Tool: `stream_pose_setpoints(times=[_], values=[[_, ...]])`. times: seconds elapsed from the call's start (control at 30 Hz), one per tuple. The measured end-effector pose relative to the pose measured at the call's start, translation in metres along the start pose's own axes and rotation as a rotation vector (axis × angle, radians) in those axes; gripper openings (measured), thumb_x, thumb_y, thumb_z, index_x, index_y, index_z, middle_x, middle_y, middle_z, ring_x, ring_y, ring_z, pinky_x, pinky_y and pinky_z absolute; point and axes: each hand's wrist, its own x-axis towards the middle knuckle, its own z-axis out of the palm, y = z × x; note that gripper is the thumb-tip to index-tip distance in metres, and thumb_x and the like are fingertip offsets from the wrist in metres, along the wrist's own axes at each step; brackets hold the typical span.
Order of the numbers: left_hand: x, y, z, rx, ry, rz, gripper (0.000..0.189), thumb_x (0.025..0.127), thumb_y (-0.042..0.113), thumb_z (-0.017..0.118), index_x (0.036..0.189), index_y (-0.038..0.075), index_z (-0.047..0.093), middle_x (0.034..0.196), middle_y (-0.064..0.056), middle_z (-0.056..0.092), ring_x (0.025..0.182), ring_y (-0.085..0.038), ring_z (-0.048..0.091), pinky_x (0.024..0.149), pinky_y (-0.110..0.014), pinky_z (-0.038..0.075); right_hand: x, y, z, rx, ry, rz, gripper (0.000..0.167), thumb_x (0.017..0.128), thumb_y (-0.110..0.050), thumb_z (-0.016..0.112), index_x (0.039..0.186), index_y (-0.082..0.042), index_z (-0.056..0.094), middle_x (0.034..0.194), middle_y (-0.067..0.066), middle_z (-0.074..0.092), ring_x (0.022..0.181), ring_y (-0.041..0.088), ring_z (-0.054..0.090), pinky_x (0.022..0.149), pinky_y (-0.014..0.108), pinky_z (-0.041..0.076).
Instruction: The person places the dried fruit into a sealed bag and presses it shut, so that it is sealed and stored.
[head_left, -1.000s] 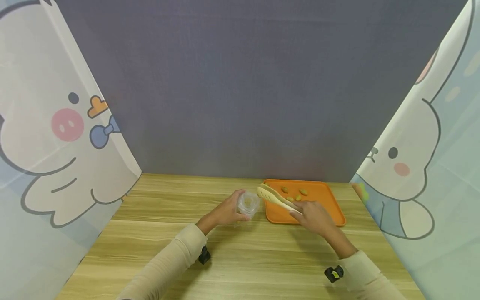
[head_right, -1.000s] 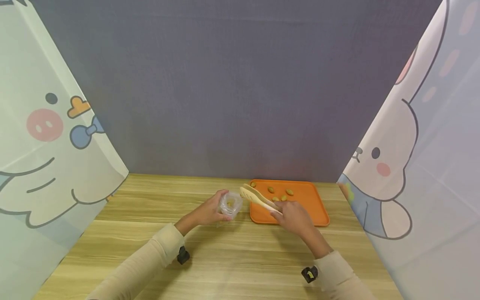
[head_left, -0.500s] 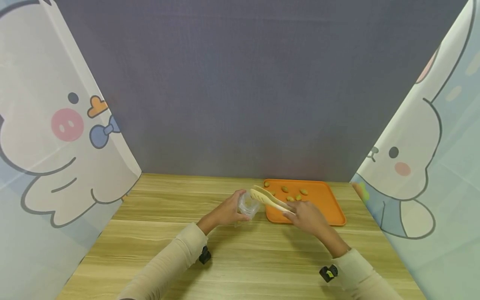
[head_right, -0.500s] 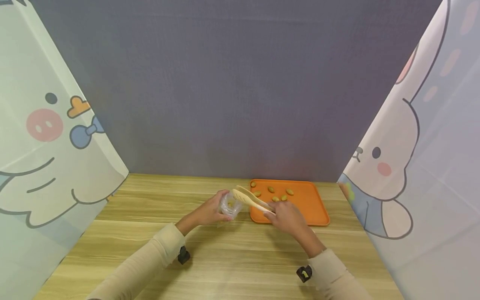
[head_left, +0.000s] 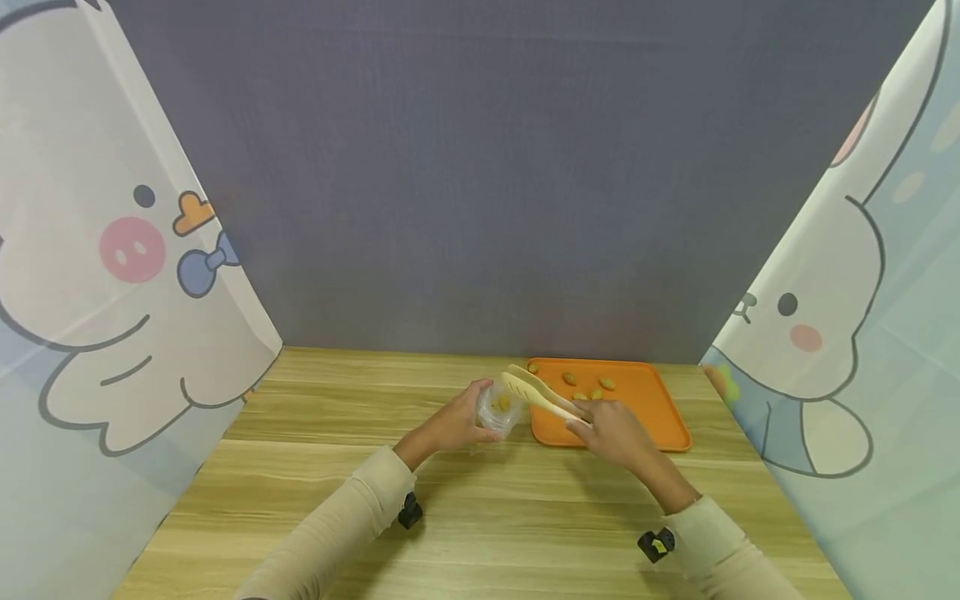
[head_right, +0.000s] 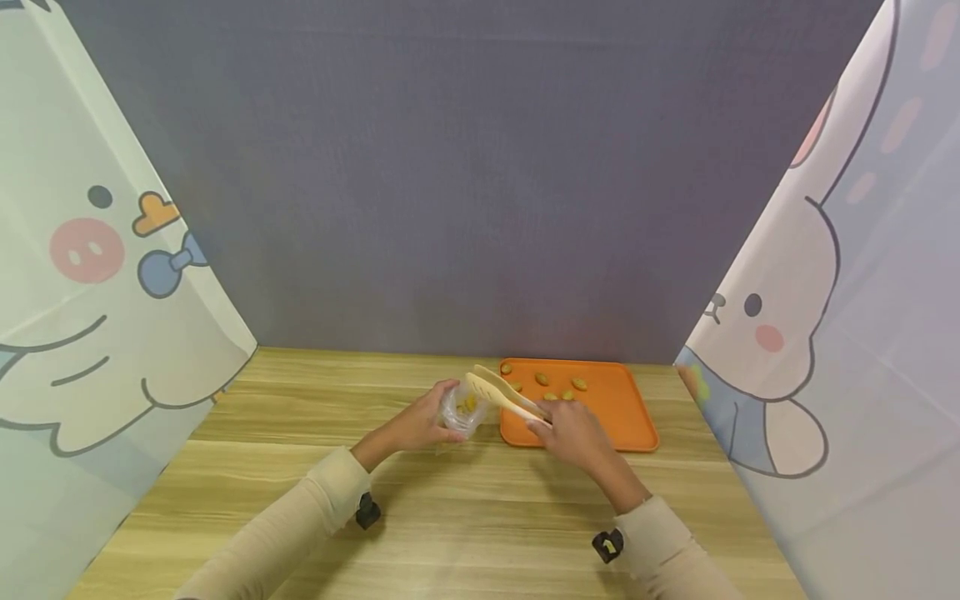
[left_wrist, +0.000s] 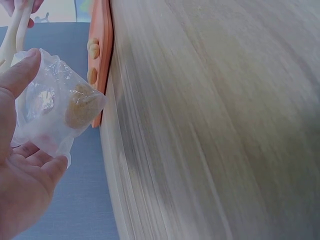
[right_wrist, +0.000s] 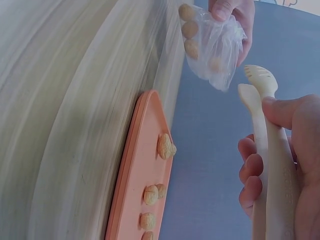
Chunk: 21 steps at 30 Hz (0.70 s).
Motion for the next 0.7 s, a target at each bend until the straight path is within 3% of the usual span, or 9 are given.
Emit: stream_pose_setpoints(times=[0.7], values=[[-0.002,-0.002,-0.001,-0.002,0.001,-0.002,0.104,0.083,0.038,0.086,0.158,0.003,0.024,0.146,-0.018,0.050,0.120,-0.026,0.058,0.101,-0.045,0.050,-0.009,0.039,-0.011,-0.009,0.065,0.059,0.047,0.095,-0.027,0.071,0.128,0.006,0.067,0.065,-0.003,0.055,0.052,0.010,0.039,0.052,0.027,0.035]])
